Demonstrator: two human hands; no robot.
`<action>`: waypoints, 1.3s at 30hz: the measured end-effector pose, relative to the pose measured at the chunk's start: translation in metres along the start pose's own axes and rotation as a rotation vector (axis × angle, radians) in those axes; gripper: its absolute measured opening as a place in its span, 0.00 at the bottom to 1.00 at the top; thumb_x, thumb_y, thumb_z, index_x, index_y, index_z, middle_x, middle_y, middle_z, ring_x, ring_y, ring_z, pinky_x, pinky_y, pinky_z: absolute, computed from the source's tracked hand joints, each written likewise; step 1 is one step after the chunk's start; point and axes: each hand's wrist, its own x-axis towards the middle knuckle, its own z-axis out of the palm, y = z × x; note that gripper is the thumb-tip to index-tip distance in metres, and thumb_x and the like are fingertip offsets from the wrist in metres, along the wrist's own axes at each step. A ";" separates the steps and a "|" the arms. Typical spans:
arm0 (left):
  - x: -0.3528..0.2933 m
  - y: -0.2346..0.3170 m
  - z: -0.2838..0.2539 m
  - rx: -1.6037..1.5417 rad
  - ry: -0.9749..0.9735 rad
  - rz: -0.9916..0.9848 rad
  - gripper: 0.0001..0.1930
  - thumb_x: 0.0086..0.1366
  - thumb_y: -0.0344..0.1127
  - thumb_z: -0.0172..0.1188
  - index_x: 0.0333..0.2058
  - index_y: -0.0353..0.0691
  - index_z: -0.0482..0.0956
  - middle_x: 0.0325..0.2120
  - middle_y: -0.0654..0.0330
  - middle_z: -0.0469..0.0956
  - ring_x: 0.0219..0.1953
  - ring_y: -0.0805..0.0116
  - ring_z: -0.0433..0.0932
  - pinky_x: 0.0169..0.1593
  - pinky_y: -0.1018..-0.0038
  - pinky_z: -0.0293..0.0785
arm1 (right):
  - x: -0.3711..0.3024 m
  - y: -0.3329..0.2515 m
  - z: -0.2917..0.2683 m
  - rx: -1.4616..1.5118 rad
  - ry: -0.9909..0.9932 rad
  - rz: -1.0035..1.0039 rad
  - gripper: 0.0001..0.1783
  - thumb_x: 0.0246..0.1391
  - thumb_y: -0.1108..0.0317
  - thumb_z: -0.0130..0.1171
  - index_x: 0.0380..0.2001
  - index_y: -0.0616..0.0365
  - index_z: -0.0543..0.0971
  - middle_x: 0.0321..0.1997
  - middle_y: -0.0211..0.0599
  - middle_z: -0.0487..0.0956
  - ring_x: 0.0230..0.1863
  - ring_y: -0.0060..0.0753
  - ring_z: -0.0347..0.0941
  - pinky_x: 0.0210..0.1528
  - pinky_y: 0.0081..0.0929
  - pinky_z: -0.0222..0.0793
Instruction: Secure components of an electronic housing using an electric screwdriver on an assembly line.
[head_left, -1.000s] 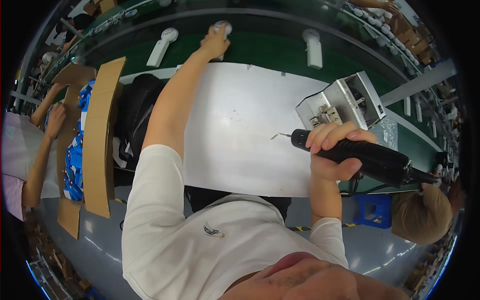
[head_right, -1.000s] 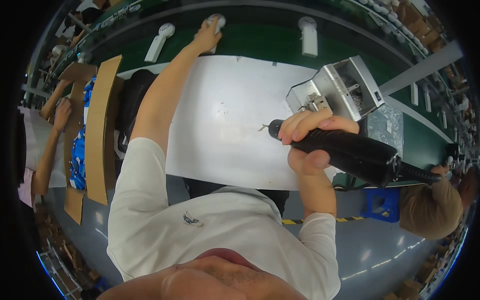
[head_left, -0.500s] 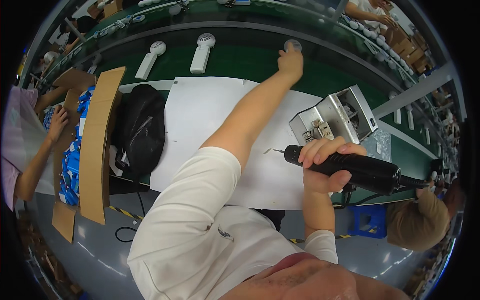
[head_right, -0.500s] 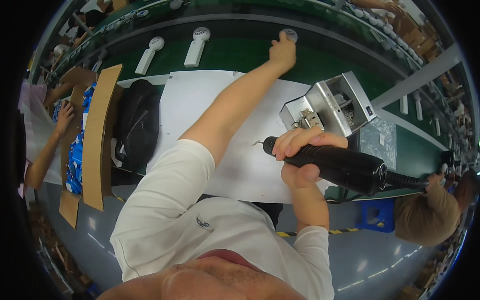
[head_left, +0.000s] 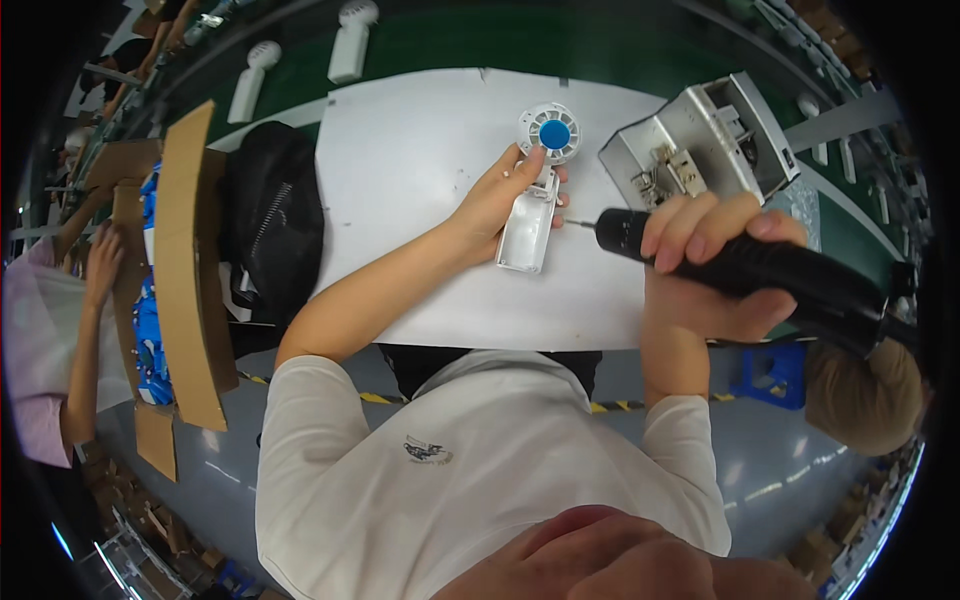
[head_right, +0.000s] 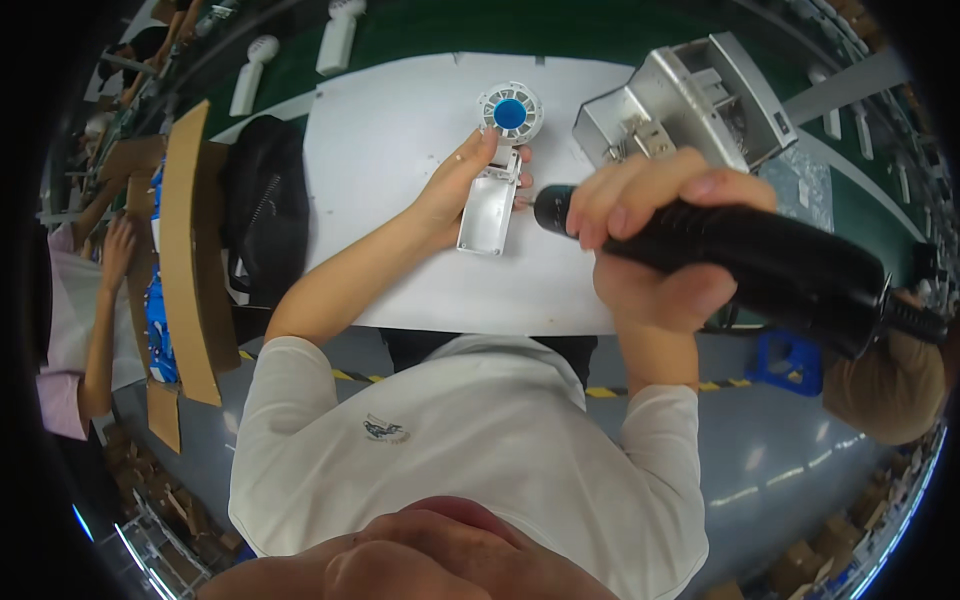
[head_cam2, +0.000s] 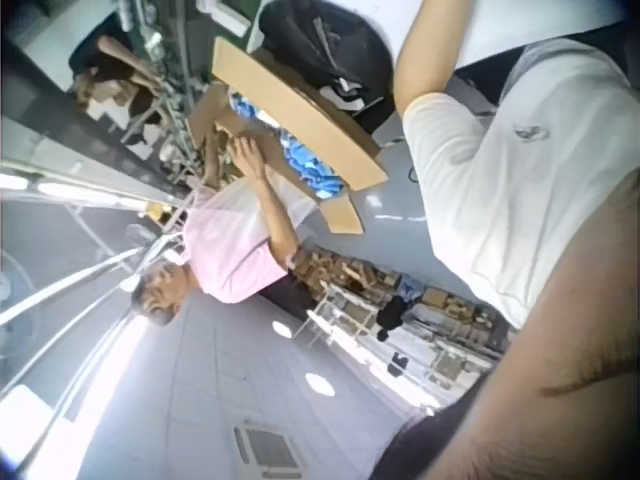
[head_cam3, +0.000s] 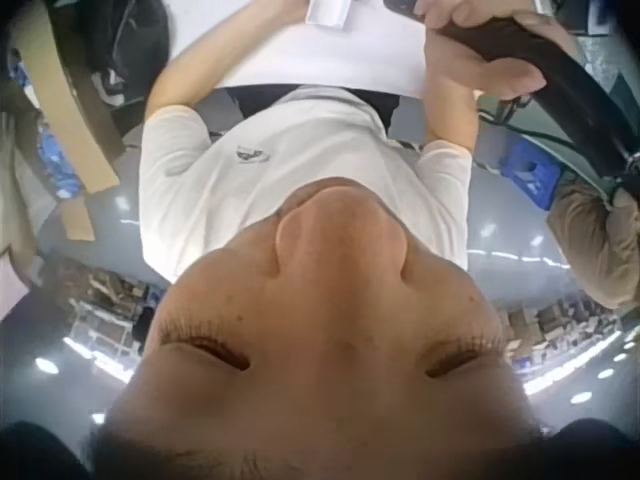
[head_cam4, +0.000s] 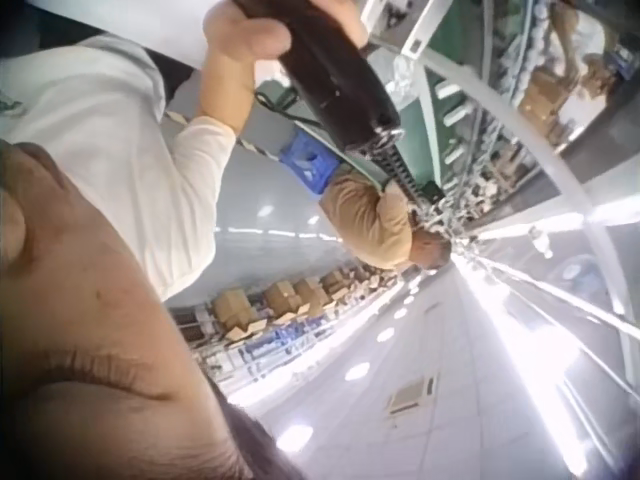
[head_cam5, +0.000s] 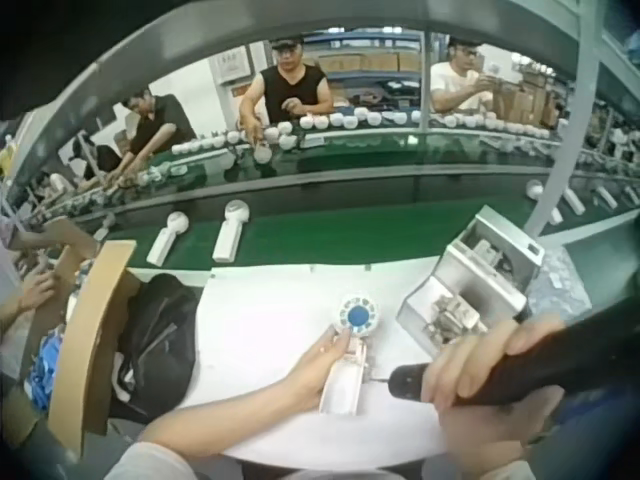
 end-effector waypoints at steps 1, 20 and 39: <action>0.000 -0.005 -0.005 -0.005 -0.030 0.011 0.23 0.69 0.46 0.52 0.57 0.43 0.60 0.45 0.58 0.74 0.39 0.72 0.76 0.39 0.75 0.79 | 0.002 0.008 -0.001 0.001 -0.031 -0.016 0.26 0.58 0.41 0.51 0.43 0.52 0.63 0.24 0.36 0.70 0.17 0.29 0.66 0.19 0.27 0.66; 0.001 -0.022 -0.017 -0.008 -0.138 0.017 0.27 0.69 0.48 0.53 0.58 0.40 0.56 0.40 0.59 0.73 0.34 0.73 0.75 0.37 0.76 0.78 | -0.007 0.070 -0.005 -0.227 0.069 0.114 0.18 0.62 0.48 0.44 0.42 0.51 0.65 0.18 0.33 0.66 0.13 0.26 0.61 0.14 0.26 0.61; -0.008 -0.024 -0.014 -0.052 -0.137 0.074 0.25 0.68 0.41 0.54 0.58 0.37 0.57 0.46 0.55 0.70 0.41 0.72 0.74 0.35 0.79 0.78 | -0.016 0.071 -0.001 -0.083 0.103 0.159 0.10 0.62 0.59 0.52 0.39 0.51 0.68 0.21 0.31 0.69 0.17 0.24 0.63 0.21 0.23 0.64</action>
